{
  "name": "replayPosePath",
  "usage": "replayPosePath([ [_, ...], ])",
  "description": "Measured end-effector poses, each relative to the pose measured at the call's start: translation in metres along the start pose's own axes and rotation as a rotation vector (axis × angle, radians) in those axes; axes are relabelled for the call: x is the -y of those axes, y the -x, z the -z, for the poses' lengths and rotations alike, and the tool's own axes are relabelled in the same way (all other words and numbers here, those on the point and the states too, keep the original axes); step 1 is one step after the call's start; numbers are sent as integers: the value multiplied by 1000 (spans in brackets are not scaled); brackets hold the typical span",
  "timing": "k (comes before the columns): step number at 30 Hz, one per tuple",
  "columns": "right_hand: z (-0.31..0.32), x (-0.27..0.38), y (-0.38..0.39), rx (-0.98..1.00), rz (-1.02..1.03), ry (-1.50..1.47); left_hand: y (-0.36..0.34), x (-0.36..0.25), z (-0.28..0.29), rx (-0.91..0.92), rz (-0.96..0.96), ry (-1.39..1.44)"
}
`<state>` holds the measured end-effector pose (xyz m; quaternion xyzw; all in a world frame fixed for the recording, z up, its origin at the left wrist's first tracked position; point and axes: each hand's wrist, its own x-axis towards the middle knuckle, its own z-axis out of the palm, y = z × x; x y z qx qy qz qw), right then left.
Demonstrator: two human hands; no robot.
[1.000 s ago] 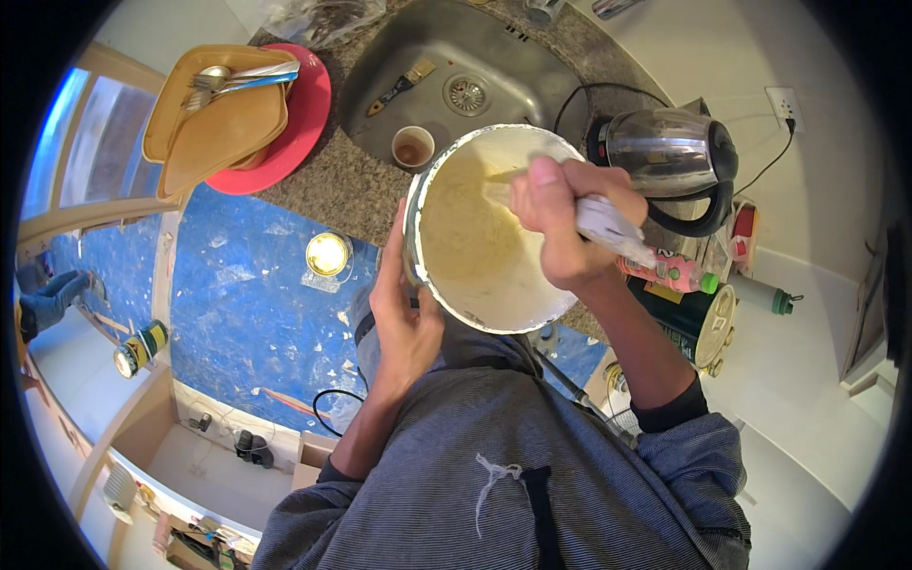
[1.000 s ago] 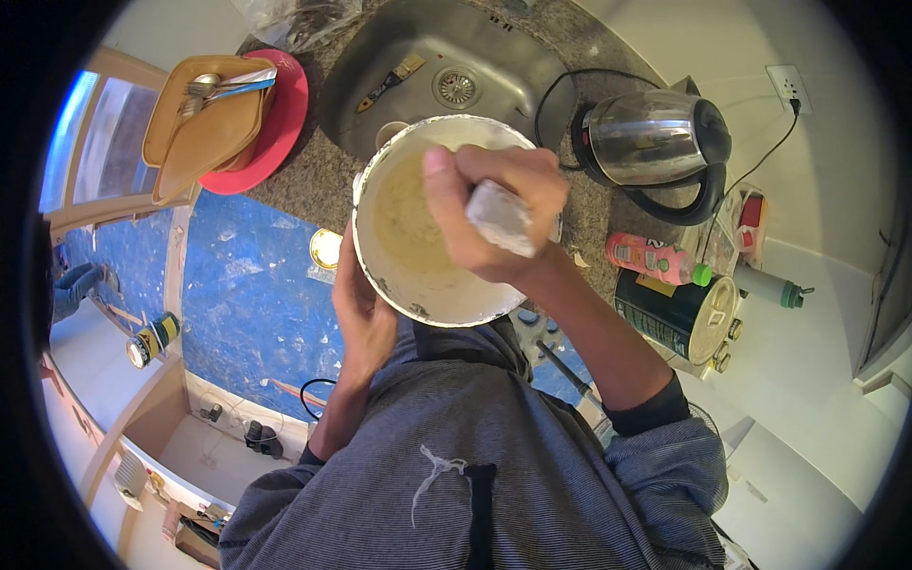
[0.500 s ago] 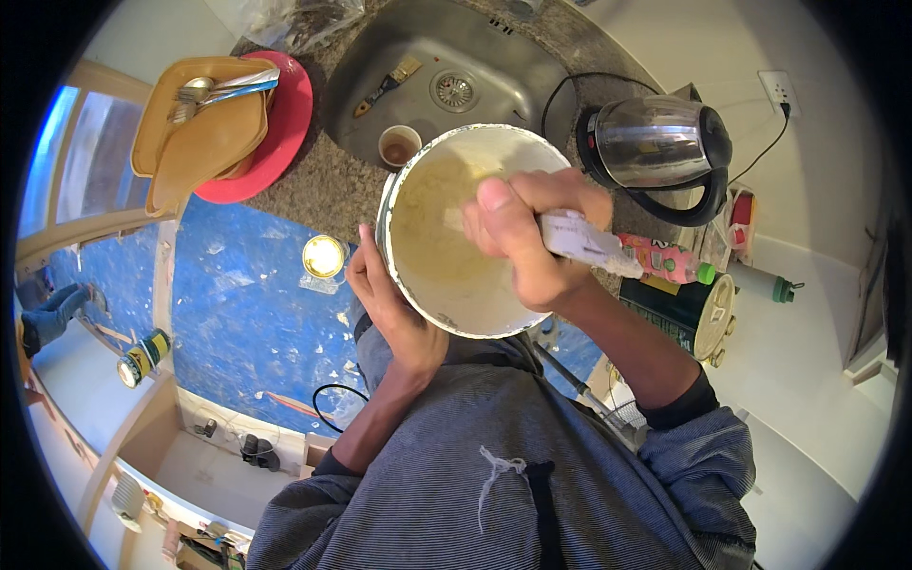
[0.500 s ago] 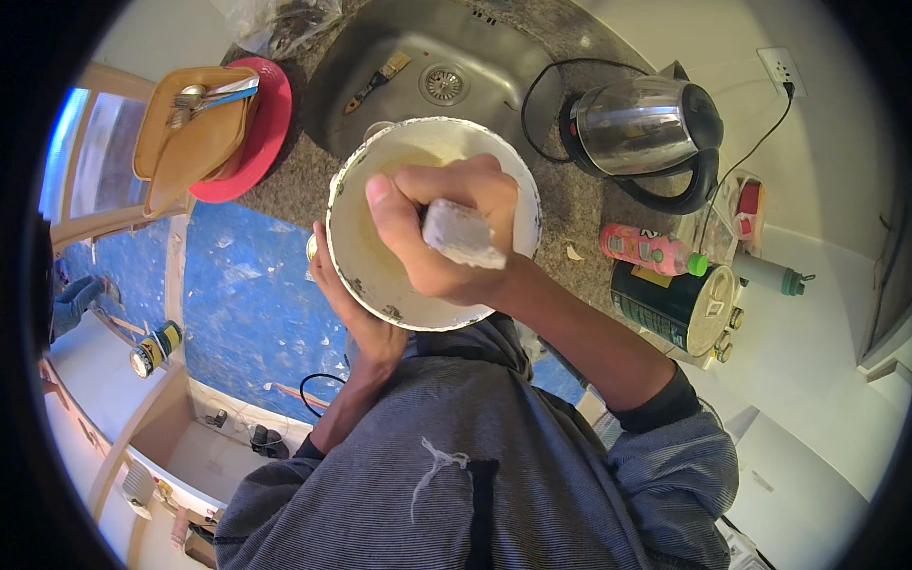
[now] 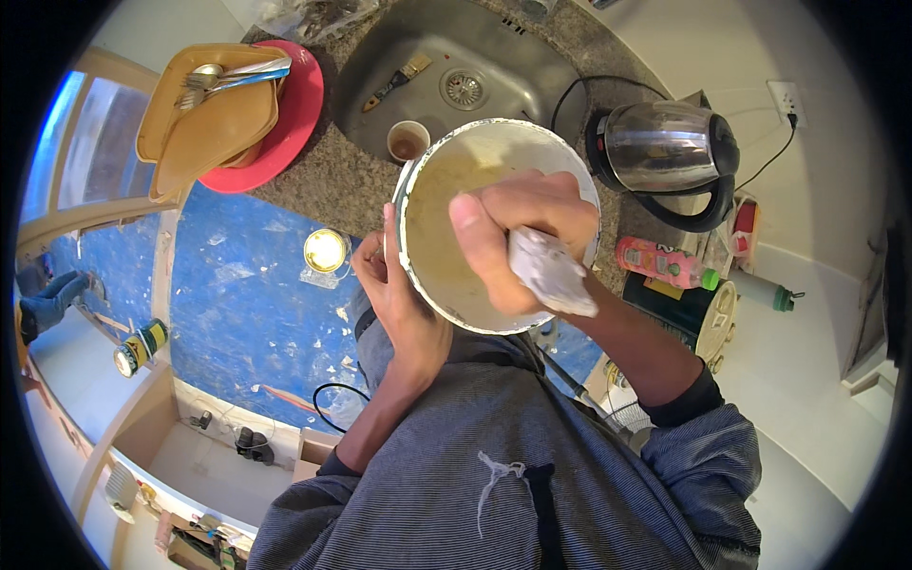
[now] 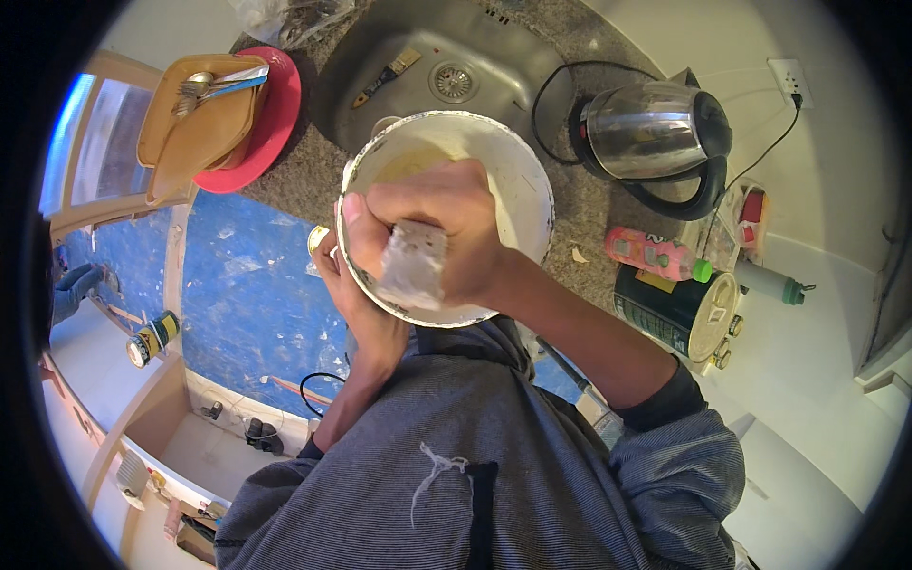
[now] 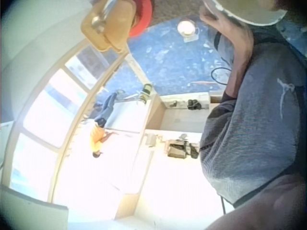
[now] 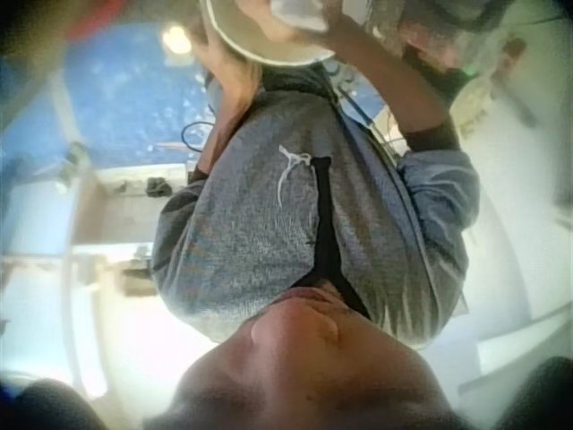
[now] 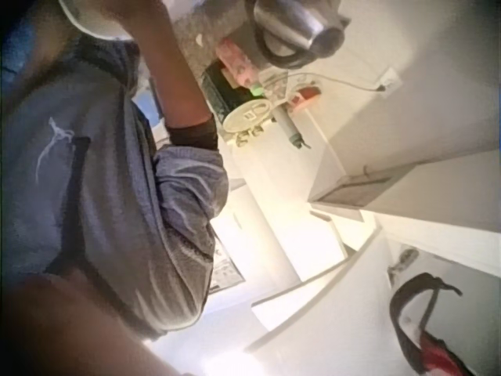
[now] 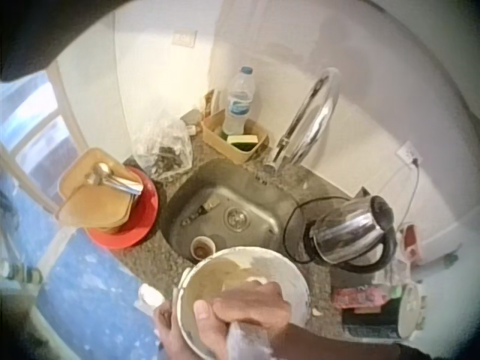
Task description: The person walks through a room under renovation, picks up a small container, and pours its contents into a larger paint bucket. They then carry the bucket to a sink, add water, and stir the mixture with a stick. Finally, they wipe the inside of the bucket with a cloth.
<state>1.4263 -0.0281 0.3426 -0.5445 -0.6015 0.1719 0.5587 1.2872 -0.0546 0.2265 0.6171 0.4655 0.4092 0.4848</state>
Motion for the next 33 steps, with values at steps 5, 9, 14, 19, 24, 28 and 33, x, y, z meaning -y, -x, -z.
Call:
replayPosePath([
  [5,14,12,12,82,-140,-57,-5,-14,5,15,-113,-208],
  [9,21,6,31,-4,-318,-165,-5,-14,8,41,-61,-176],
  [14,27,-7,12,-69,-332,-53,-6,-16,14,75,-100,-213],
  [19,11,-16,-4,-152,-161,-31,-8,-21,17,90,-97,-223],
  [24,-10,-19,-14,-135,28,27,-9,-17,13,69,-151,-218],
  [28,-22,-15,-12,-171,-92,-143,-10,-14,7,29,-119,-177],
  [33,-28,-3,-8,-136,-117,-283,-12,-24,8,54,-160,-260],
])
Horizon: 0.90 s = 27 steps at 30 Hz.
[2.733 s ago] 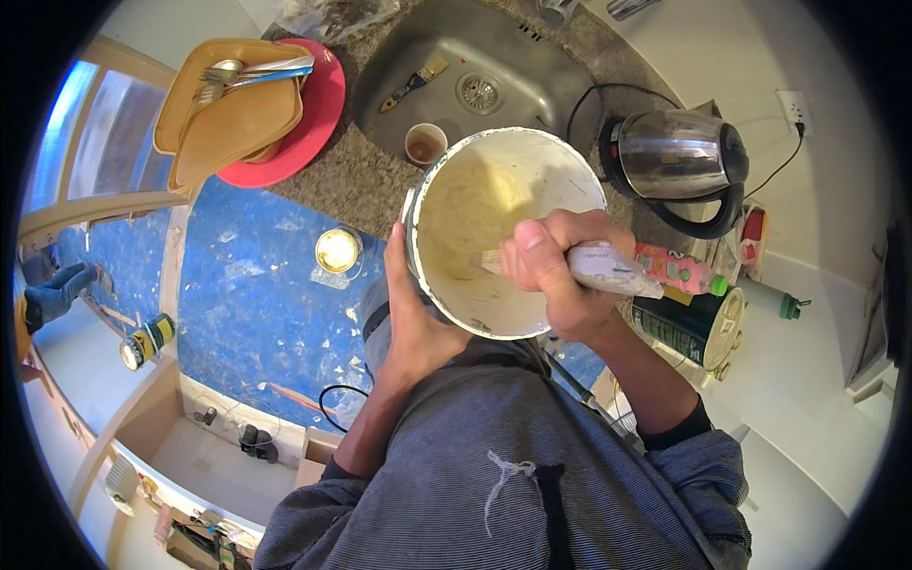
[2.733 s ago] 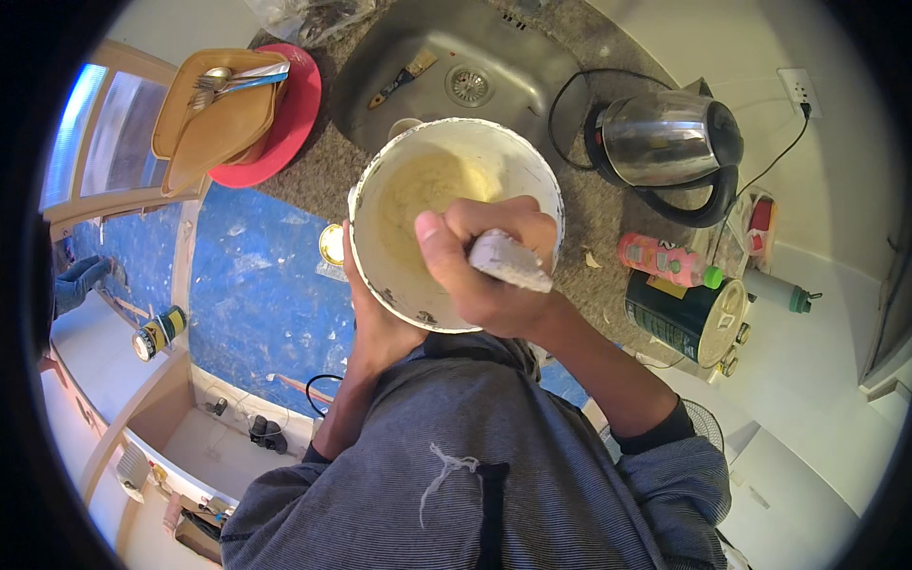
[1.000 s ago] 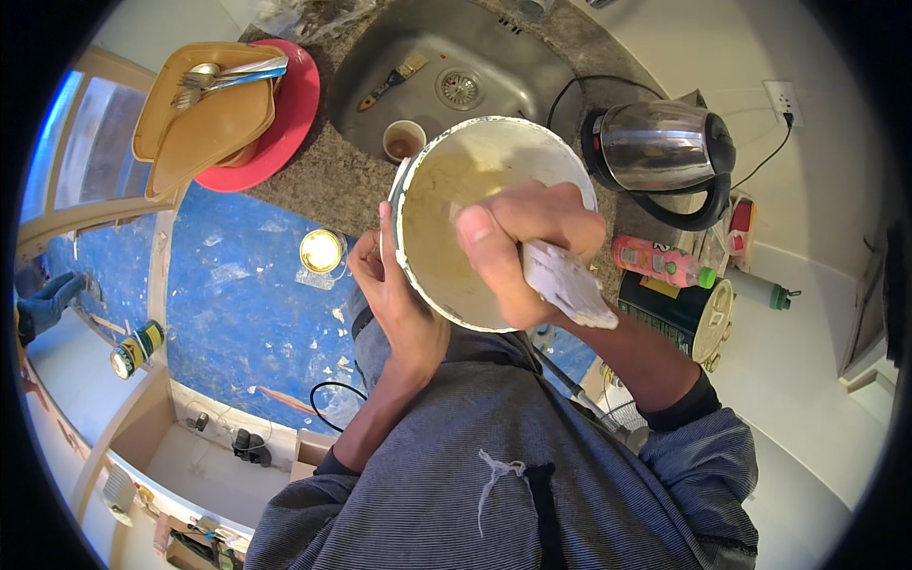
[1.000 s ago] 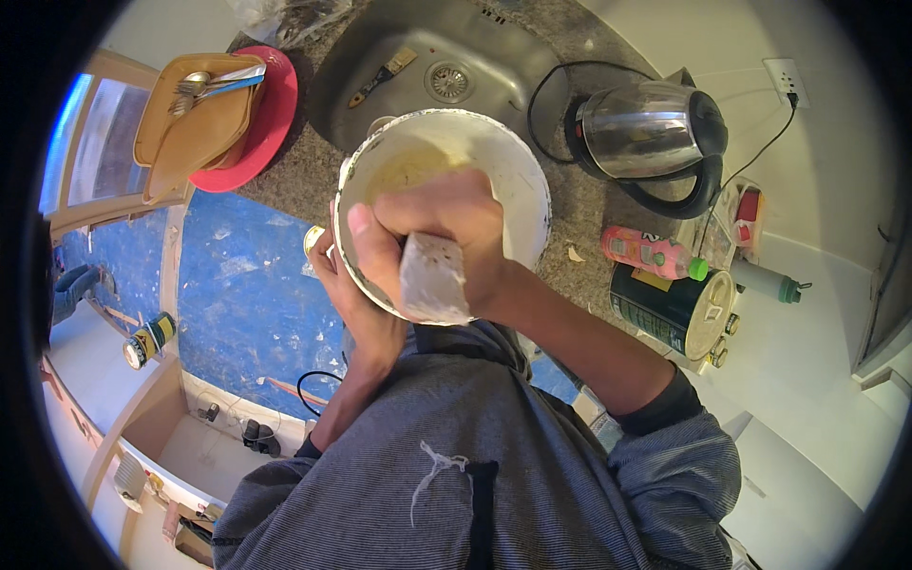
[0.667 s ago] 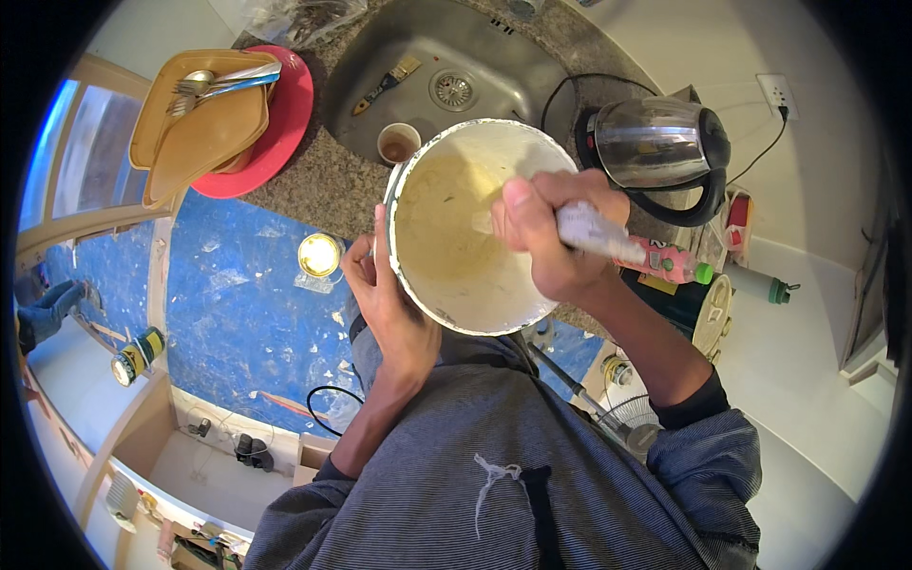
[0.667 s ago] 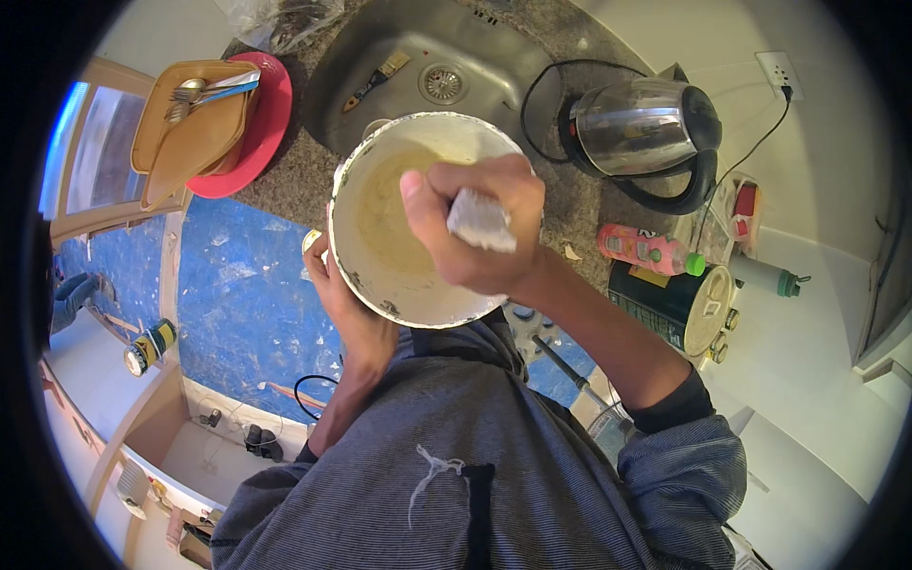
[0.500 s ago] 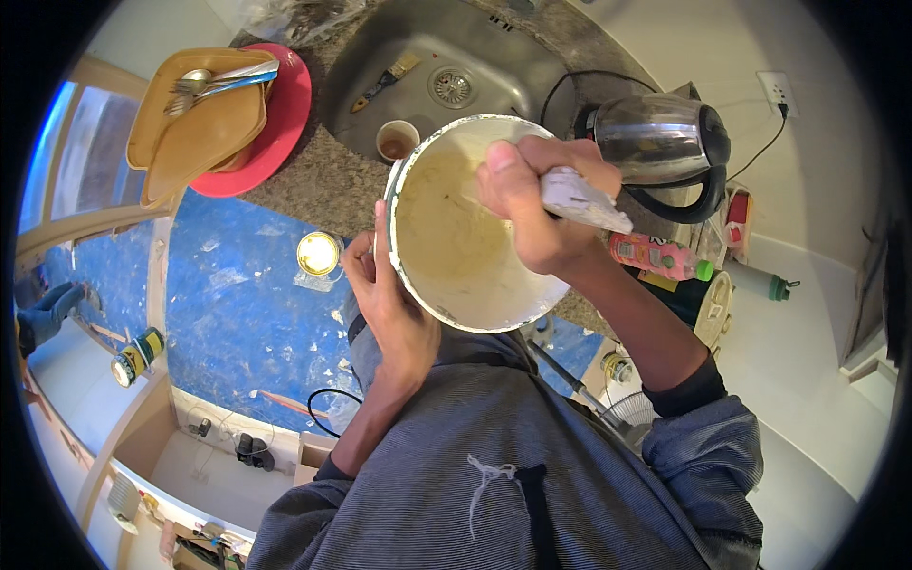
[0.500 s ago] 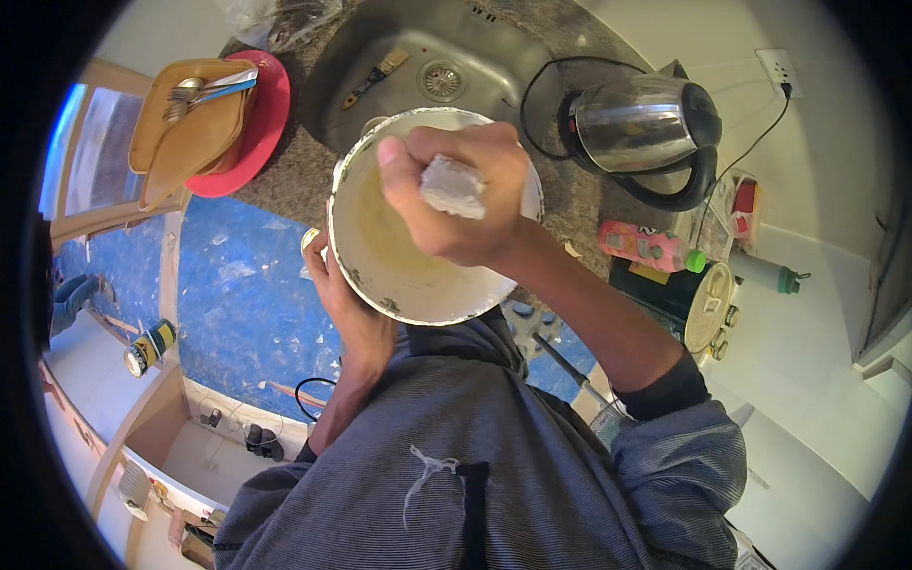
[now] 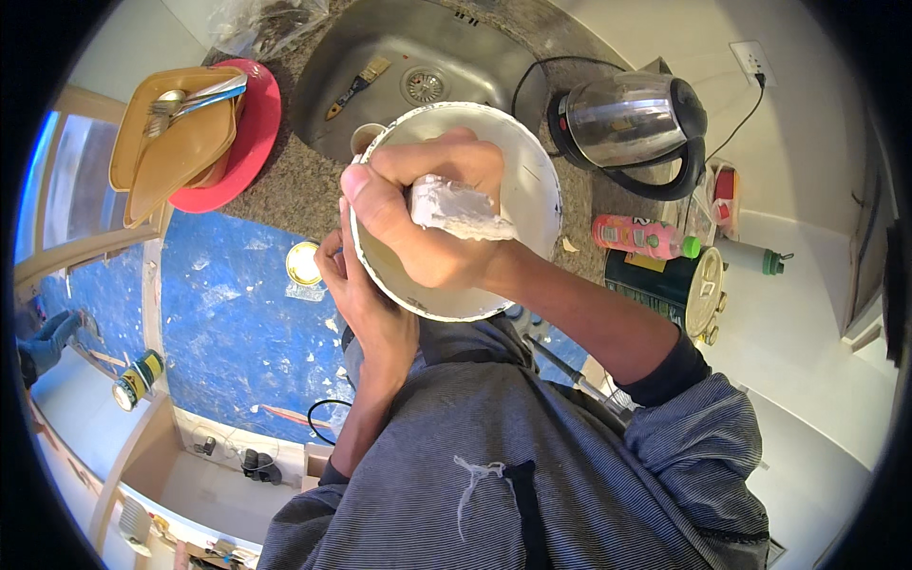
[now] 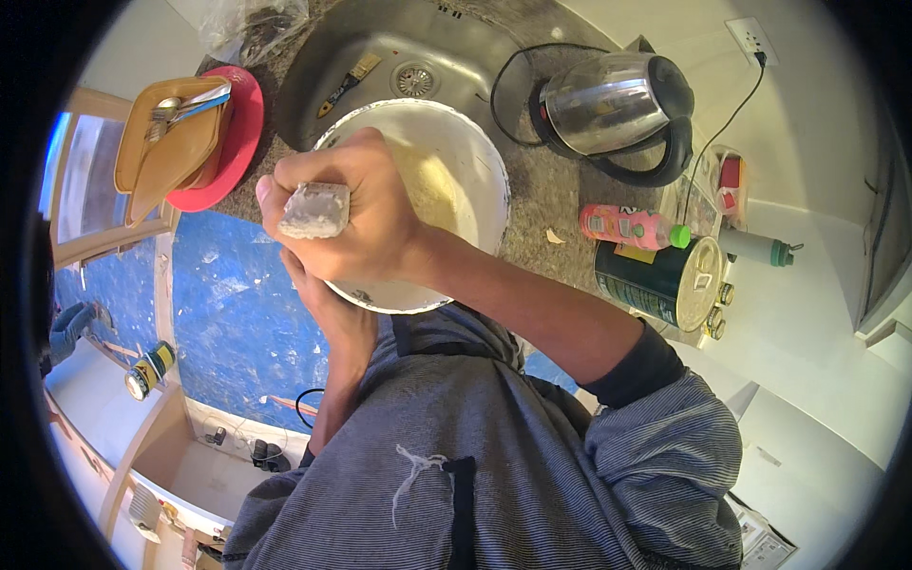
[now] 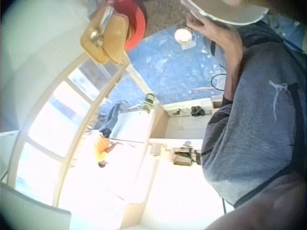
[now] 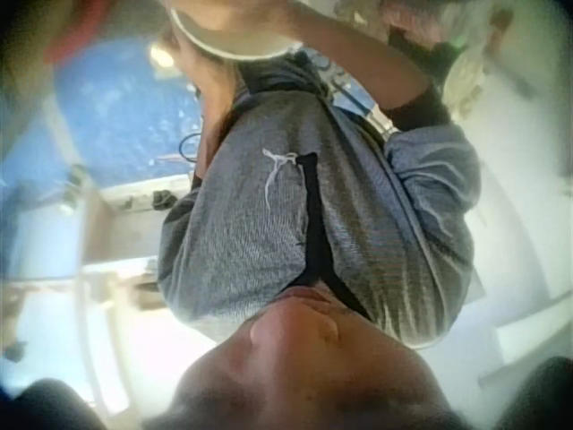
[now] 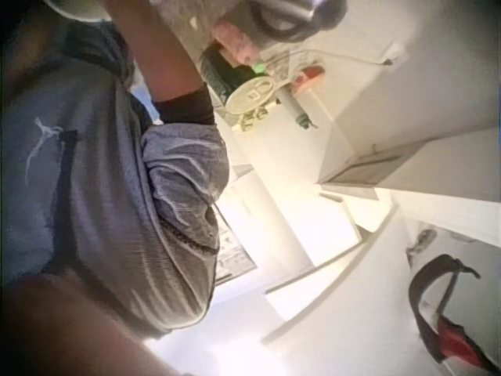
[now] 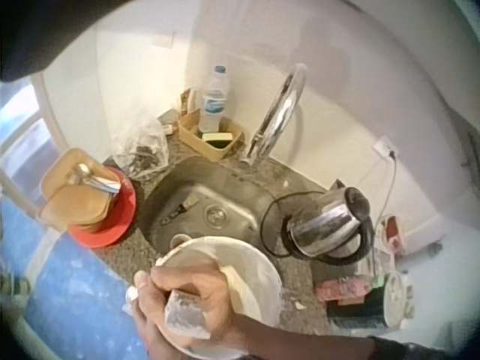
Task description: The person walks through a room under renovation, picks up a small container, and pours its contents into a larger paint bucket. They then carry the bucket to a sink, add water, and stir the mixture with a stick. Finally, they wipe the inside of the bucket with a cloth.
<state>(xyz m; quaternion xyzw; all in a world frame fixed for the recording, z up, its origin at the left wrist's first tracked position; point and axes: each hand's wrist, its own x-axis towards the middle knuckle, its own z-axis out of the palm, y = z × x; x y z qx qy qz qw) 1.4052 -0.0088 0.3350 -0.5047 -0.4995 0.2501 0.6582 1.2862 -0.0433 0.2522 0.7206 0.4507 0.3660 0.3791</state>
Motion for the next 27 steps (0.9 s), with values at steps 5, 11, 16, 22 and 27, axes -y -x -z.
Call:
replayPosePath([
  [5,19,17,13,213,-154,142,0,0,-1,-18,26,8],
  [11,57,18,15,166,-218,250,1,0,7,41,43,-10],
  [16,61,5,-7,143,40,334,0,4,11,61,-9,-87],
  [22,20,-3,-10,43,36,110,-3,2,7,43,30,-22],
  [27,33,15,15,180,-8,226,-4,4,8,48,15,-38],
])
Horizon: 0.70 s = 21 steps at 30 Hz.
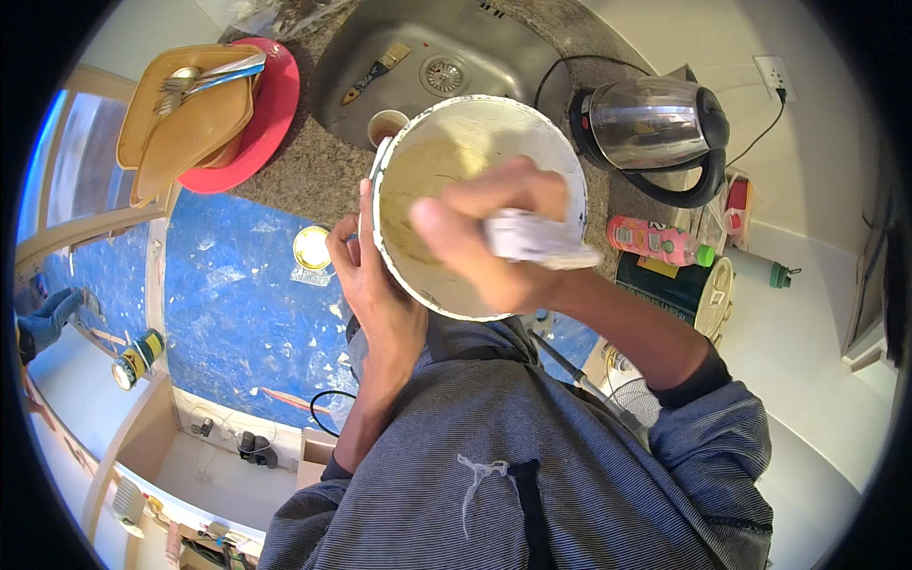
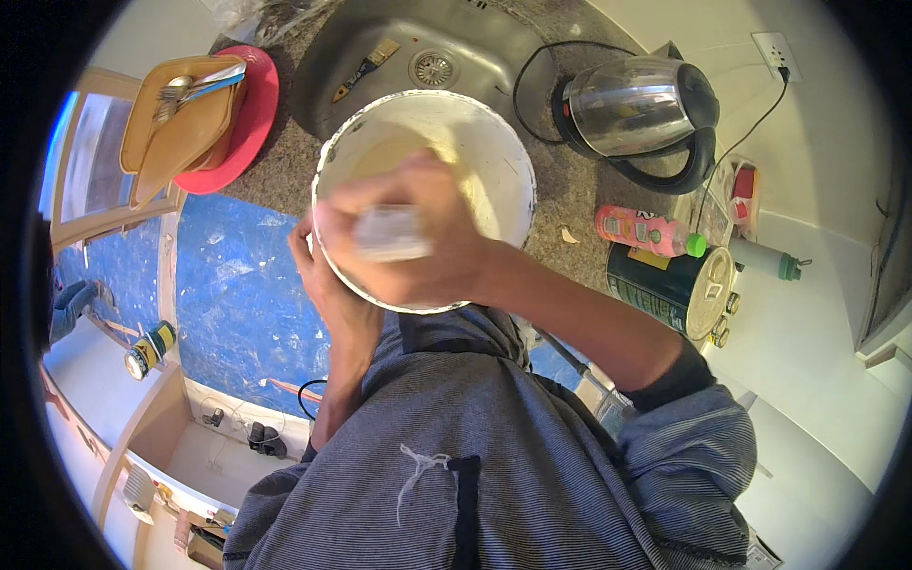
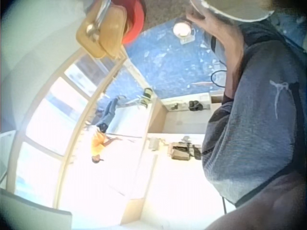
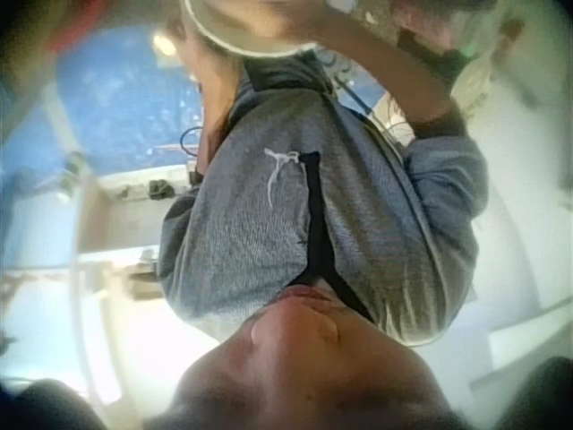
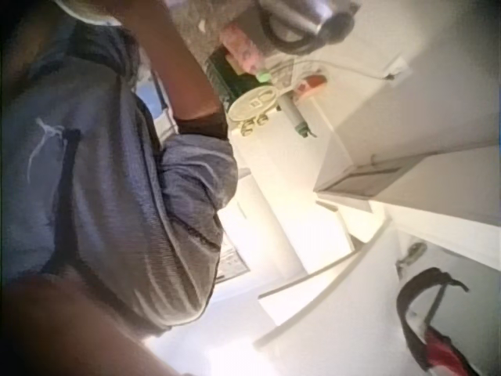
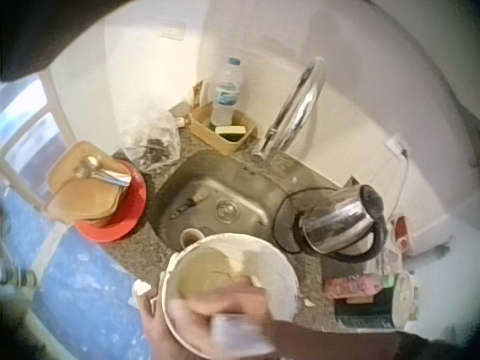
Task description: The person walks through a room under renovation, picks up a small container, and pours its contents into a larger paint bucket. They then carry the bucket to a sink, add water, and stir the mixture with a stick. Finally, they wipe the inside of the bucket with a cloth.
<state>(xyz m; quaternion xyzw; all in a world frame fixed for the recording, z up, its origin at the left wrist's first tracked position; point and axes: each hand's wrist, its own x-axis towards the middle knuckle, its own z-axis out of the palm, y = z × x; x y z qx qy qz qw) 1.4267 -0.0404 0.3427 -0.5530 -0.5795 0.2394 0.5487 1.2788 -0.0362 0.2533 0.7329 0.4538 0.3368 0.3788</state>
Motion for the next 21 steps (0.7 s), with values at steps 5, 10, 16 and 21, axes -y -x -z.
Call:
replayPosePath([
  [5,30,-18,3,-48,-139,-68,1,0,2,28,28,11],
  [10,-8,-12,-9,-112,62,-100,1,1,-2,8,59,63],
  [16,32,-6,10,-9,-153,-76,0,4,2,38,-9,-10],
  [21,24,-13,-14,-38,56,38,0,2,1,42,15,28],
])
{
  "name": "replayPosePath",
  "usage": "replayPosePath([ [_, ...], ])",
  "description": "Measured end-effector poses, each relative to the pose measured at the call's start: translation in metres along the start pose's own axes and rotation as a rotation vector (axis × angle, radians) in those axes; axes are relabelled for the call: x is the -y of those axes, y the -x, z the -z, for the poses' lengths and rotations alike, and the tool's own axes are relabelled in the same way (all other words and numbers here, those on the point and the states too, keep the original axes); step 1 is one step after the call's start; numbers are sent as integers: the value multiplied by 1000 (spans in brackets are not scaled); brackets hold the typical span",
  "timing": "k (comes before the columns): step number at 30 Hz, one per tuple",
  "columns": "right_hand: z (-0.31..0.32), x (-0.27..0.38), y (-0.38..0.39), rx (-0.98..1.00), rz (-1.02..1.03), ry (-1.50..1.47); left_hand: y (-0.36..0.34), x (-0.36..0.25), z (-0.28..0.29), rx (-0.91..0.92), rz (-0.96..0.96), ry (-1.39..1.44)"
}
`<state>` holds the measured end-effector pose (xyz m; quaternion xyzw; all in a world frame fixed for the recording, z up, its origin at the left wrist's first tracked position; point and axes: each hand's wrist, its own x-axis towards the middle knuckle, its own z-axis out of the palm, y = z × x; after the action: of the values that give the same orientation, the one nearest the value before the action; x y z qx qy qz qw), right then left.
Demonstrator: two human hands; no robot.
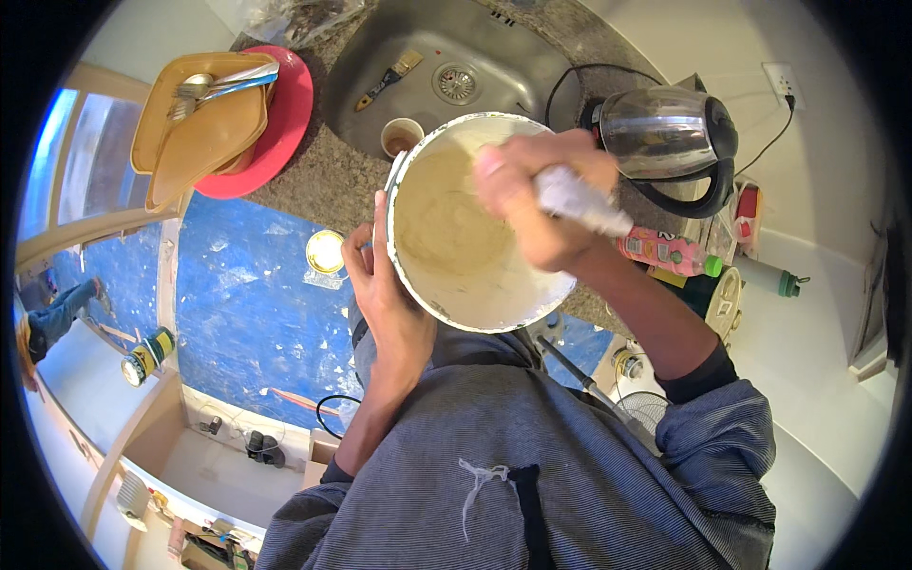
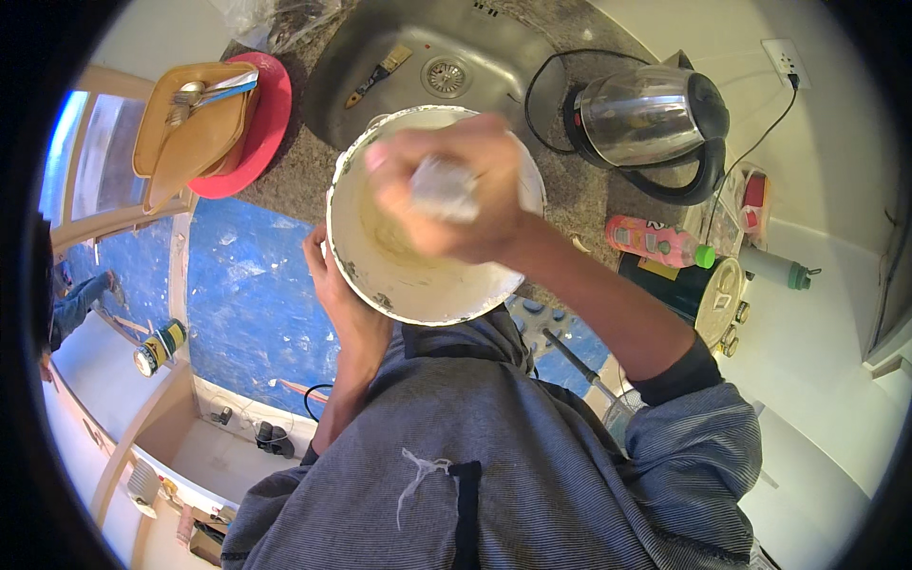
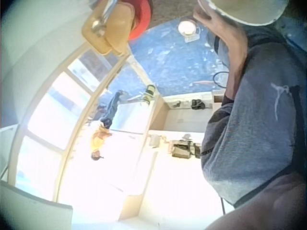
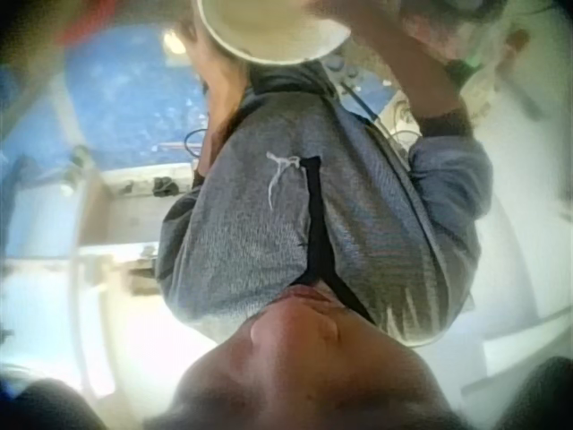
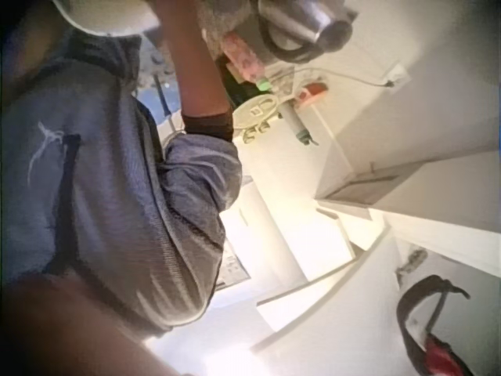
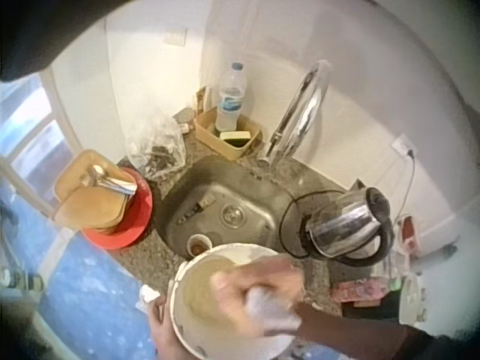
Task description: The person walks through a room under renovation, picks up a small container, and pours its contents into a larger paint bucket. They then carry the bucket to a sink, add water, and stir the mixture with a stick. Finally, they wipe the inside of the bucket with a cloth.
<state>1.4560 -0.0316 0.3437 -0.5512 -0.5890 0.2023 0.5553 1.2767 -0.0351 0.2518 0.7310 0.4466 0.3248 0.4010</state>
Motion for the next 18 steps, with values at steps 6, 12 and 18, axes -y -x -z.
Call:
replayPosePath([
  [6,-18,5,22,11,72,-174,-1,1,1,5,1,-21],
  [12,3,10,9,40,-44,49,-2,-2,3,11,25,-2],
  [18,-20,17,33,135,-34,-214,-1,0,4,-10,-7,19],
])
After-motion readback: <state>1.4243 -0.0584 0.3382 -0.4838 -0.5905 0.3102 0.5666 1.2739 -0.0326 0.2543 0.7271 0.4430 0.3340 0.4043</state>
